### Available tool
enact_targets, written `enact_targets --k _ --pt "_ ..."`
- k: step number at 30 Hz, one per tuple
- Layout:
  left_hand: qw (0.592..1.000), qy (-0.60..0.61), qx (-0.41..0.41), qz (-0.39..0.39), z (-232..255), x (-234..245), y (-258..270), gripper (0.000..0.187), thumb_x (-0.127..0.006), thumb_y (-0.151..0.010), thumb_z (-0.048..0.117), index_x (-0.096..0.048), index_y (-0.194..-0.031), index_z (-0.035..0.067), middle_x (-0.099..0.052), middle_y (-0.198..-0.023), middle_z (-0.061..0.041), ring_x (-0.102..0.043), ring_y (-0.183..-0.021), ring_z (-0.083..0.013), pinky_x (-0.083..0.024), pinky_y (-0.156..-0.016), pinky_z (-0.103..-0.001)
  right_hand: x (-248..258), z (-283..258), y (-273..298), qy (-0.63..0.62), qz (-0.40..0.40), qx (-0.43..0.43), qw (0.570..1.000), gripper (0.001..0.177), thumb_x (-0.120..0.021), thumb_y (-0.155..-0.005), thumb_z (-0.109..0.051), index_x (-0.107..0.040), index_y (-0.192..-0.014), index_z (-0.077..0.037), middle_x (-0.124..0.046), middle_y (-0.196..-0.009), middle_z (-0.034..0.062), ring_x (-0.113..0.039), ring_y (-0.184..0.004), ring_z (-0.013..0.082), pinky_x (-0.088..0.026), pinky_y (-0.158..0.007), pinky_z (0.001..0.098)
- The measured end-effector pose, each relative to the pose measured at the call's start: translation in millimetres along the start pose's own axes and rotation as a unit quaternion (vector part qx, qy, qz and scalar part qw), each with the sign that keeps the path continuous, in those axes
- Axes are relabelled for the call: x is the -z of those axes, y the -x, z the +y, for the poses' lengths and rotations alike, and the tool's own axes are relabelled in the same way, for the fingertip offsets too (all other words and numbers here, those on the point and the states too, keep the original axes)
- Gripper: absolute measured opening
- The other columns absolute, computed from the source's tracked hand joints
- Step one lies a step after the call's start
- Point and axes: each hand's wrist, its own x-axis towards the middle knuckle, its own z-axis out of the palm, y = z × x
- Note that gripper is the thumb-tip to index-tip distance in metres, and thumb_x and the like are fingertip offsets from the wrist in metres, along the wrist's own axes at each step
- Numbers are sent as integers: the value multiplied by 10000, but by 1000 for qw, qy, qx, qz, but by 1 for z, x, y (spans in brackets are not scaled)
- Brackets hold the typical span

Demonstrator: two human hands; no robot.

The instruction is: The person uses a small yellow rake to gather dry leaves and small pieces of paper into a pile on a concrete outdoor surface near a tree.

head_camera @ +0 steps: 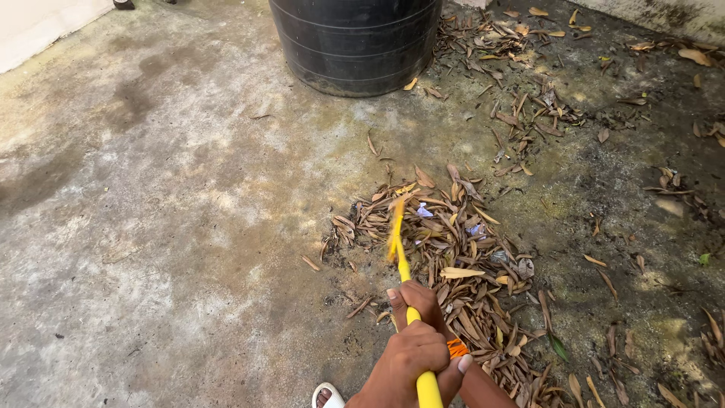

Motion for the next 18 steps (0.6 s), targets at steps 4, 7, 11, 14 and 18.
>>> enact_targets --k 4,7,11,14,18 --pt "998 -16 53 -31 -35 -7 18 401 -771 -937 86 -465 -681 43 -527 -685 -103 -553 -676 -302 -440 -659 -425 -23 39 34 -32 -103 -81 991 394 -648 -998 -156 -411 -719 -9 -412 -624 130 -437 -546 301 -403 -546 425" --pt "994 8 98 -36 -58 -14 35 402 -752 -954 97 -454 -691 34 -519 -692 -101 -558 -681 -290 -449 -663 -419 -29 70 60 -1 -157 -93 983 395 -658 -987 -163 -416 -711 -18 -420 -616 128 -447 -546 302 -403 -540 429" --pt "982 73 175 -20 -67 -27 43 405 -723 -974 125 -450 -693 25 -509 -663 -88 -555 -635 -255 -434 -630 -396 -5 79 78 49 -192 -124 972 395 -664 -974 -153 -412 -697 -26 -426 -603 123 -451 -535 302 -397 -528 430" --pt "981 69 180 -36 -57 -27 28 423 -717 -992 123 -442 -686 26 -484 -652 -90 -523 -625 -248 -414 -628 -389 15 60 68 86 -158 -126 976 396 -668 -964 -146 -410 -687 -32 -430 -592 119 -454 -527 301 -392 -519 430" --pt "991 90 99 -23 -26 -23 13 442 -744 -961 84 -409 -679 21 -427 -654 -100 -473 -654 -257 -418 -659 -394 40 21 44 120 -72 -100 985 398 -674 -951 -136 -406 -673 -40 -435 -579 114 -458 -517 301 -386 -507 430"
